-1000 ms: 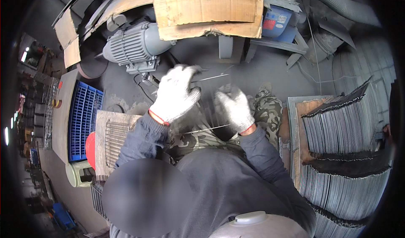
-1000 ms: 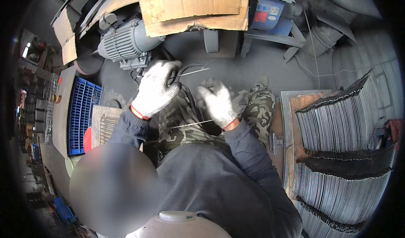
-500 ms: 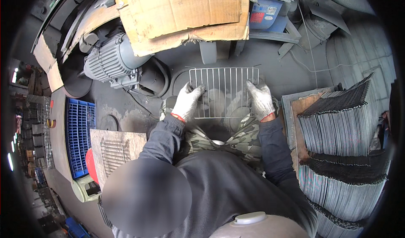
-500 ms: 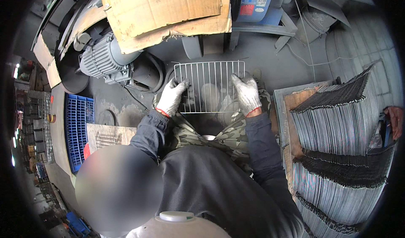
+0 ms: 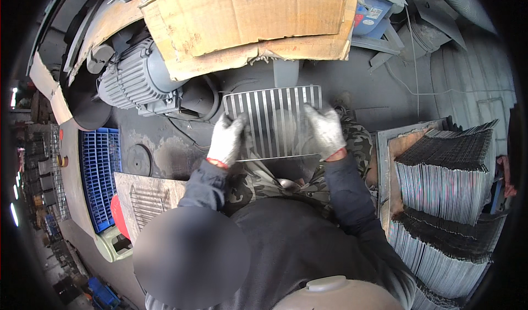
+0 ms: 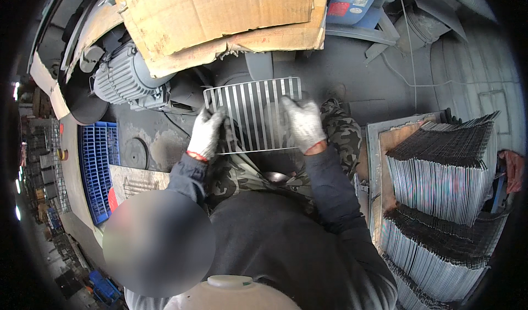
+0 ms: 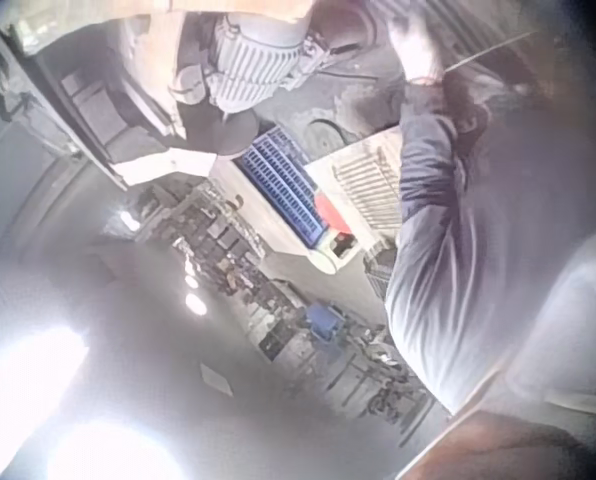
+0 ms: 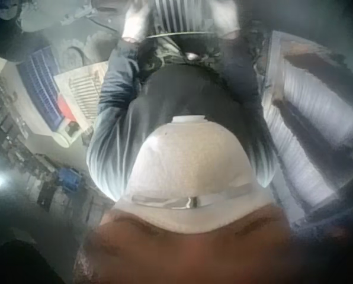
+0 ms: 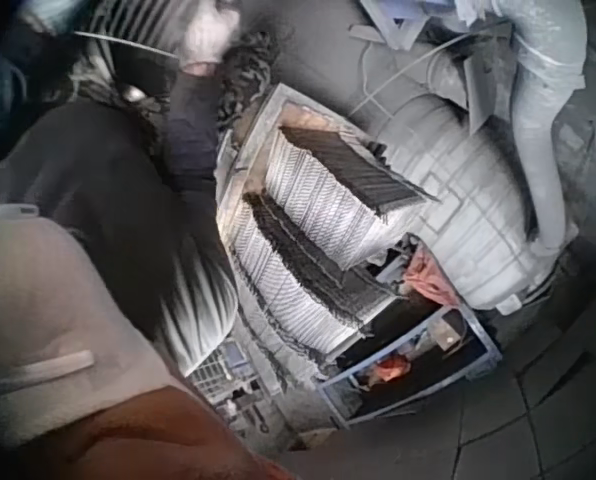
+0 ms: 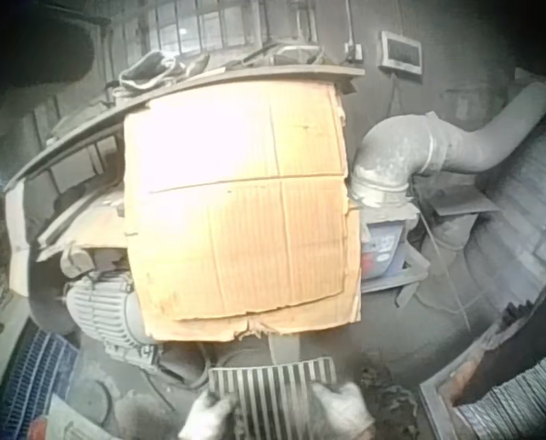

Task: Inspecting and organizing metal wire grates at an industrial workbench.

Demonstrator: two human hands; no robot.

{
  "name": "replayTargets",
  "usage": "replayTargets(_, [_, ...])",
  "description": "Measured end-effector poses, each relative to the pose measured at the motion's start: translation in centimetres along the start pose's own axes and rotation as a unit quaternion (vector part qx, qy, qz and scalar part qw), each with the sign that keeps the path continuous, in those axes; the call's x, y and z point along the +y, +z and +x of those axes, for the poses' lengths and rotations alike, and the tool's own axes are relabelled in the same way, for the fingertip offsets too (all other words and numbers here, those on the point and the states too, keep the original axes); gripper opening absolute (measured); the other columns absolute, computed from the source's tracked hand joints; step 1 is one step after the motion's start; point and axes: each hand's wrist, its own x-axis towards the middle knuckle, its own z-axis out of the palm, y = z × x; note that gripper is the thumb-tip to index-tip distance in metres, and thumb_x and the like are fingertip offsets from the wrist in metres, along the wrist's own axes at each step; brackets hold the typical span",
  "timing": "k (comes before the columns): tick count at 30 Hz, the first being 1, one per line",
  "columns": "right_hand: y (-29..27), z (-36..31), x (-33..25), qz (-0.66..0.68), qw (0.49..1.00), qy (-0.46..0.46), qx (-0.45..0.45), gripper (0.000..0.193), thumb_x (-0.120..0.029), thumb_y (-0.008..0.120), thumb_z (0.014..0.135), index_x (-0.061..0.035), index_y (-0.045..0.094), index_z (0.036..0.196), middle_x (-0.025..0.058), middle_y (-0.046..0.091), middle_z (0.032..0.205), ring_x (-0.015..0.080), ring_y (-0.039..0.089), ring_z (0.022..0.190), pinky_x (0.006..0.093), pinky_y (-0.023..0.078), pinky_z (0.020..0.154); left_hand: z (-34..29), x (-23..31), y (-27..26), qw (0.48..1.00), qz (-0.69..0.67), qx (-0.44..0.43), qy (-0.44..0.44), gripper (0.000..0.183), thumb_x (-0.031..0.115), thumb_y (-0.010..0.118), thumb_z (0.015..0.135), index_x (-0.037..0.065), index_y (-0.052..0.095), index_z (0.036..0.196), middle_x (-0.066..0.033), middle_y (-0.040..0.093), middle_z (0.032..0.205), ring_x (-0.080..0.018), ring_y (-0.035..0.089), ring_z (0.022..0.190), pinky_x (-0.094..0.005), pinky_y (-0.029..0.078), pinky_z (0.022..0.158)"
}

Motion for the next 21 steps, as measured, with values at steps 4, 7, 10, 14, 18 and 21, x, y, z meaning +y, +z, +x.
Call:
replayTargets(4, [0.8, -1.3, -1.9, 0.017, 0.999, 0.005, 0.028, 0.015, -0.017, 0.071, 0.103, -0.0028, 0.075, 0.1, -0.0014, 0.069, 0.077, 0.0099, 0.061, 0.062, 0.0268, 0.049, 0.058, 0.3, 0.1, 0.0, 0.999, 0.025, 0.009, -0.03, 0.024, 0.019, 0.066, 0.106, 0.001, 0.056, 0.119, -0.0053, 0.065, 0.084, -0.0138, 0.064, 0.061, -0.0303, 0.056, 0.053])
replayTargets(7, [-2.7, -2.9, -4.3, 0.032, 0.995, 0.014, 0.089, 0.017, -0.016, 0.07, 0.102, -0.0008, 0.076, 0.108, 0.0029, 0.075, 0.09, 0.0122, 0.069, 0.074, 0.0263, 0.054, 0.065, 0.7, 0.0, 5.1, 0.998, 0.044, -0.053, -0.011, 0.026, 0.02, 0.068, 0.105, 0.0, 0.055, 0.115, -0.007, 0.066, 0.085, -0.0139, 0.063, 0.06, -0.0312, 0.056, 0.055])
replayTargets(10, [-4.9, -2.1, -3.5, 0.013, 0.995, -0.014, 0.101, 0.021, -0.016, 0.07, 0.102, -0.0006, 0.076, 0.114, 0.0054, 0.077, 0.099, 0.0124, 0.071, 0.08, 0.0266, 0.056, 0.068, 2.7, -3.5, 5.9, 0.995, 0.02, -0.082, 0.062, 0.029, 0.023, 0.071, 0.104, 0.001, 0.055, 0.112, -0.0075, 0.065, 0.083, -0.0157, 0.063, 0.058, -0.0308, 0.054, 0.055])
replayTargets(14, [0.6, -0.8, -2.1, -0.023, 1.0, -0.007, 0.019, 0.024, -0.019, 0.07, 0.102, -0.0014, 0.075, 0.117, 0.0016, 0.074, 0.099, 0.011, 0.066, 0.08, 0.028, 0.053, 0.07, 0.3, -0.7, 0.2, 0.998, 0.005, 0.02, -0.054, 0.03, 0.024, 0.07, 0.103, 0.001, 0.055, 0.116, -0.0074, 0.066, 0.085, -0.017, 0.065, 0.063, -0.0325, 0.056, 0.056])
replayTargets(18, [1.5, -0.1, -0.5, -0.054, 0.998, -0.029, 0.0, 0.019, -0.015, 0.069, 0.103, -0.0006, 0.076, 0.113, 0.0022, 0.075, 0.096, 0.0115, 0.067, 0.083, 0.0302, 0.056, 0.076, 0.5, -0.8, -0.8, 0.999, -0.01, 0.016, -0.038, 0.04, 0.026, 0.07, 0.103, -0.003, 0.055, 0.126, -0.0087, 0.068, 0.088, -0.0176, 0.066, 0.064, -0.0331, 0.057, 0.057])
replayTargets(21, [-1.8, -1.5, -2.1, 0.156, 0.984, 0.072, -0.037, 0.04, -0.024, 0.071, 0.103, 0.0008, 0.065, 0.134, 0.0167, 0.073, 0.119, 0.0189, 0.074, 0.102, 0.0321, 0.06, 0.092, 2.9, -1.4, -2.3, 0.954, 0.257, -0.069, -0.142, 0.068, 0.039, 0.073, 0.1, 0.007, 0.041, 0.151, -0.0165, 0.066, 0.12, -0.0264, 0.063, 0.099, -0.039, 0.049, 0.088])
